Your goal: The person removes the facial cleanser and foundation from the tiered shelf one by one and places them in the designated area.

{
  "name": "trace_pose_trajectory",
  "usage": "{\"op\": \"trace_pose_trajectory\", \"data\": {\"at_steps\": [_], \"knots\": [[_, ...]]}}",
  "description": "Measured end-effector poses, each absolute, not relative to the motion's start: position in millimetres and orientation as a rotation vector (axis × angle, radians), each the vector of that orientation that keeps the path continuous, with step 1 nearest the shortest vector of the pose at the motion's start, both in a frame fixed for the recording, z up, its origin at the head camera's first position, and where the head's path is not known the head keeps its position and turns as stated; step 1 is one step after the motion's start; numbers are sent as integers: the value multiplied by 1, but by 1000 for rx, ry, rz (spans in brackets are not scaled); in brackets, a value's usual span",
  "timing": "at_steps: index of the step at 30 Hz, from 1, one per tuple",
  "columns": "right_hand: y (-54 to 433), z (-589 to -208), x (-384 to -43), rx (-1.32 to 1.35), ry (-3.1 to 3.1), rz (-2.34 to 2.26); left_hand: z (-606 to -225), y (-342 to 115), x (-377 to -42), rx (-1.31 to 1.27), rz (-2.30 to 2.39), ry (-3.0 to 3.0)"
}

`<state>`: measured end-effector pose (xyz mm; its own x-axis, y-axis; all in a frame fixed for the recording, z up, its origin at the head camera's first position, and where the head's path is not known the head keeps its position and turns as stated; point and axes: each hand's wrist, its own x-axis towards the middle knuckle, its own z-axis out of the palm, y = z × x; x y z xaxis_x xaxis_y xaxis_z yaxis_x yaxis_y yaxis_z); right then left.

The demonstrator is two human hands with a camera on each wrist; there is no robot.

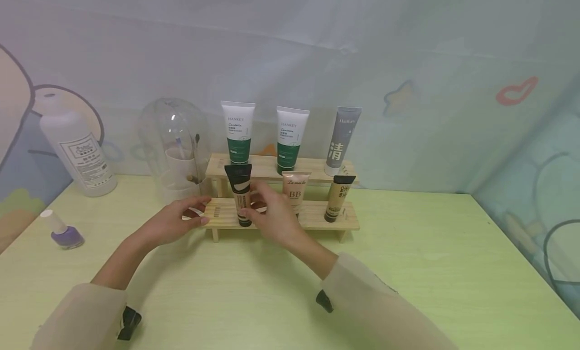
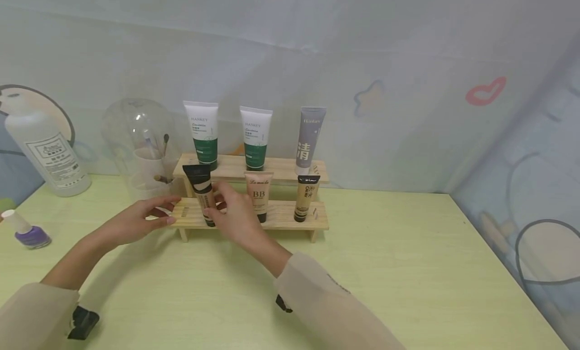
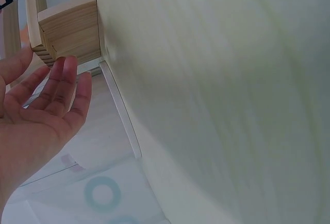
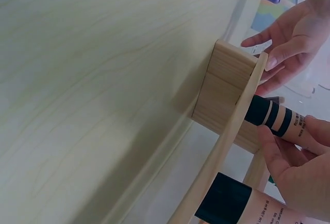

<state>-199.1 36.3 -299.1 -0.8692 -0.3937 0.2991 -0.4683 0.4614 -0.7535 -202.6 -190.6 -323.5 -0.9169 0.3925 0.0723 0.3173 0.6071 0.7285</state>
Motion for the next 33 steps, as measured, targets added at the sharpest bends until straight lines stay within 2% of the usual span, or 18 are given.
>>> {"op": "trace_pose_trajectory", "data": {"at_steps": [21, 33], "knots": [[82, -282, -182, 1138, -2621, 1436, -325, -191, -203, 618, 1215, 2731], [123, -280, -173, 1224, -2763, 1363, -326, -192, -203, 616, 1222, 2725]]}}
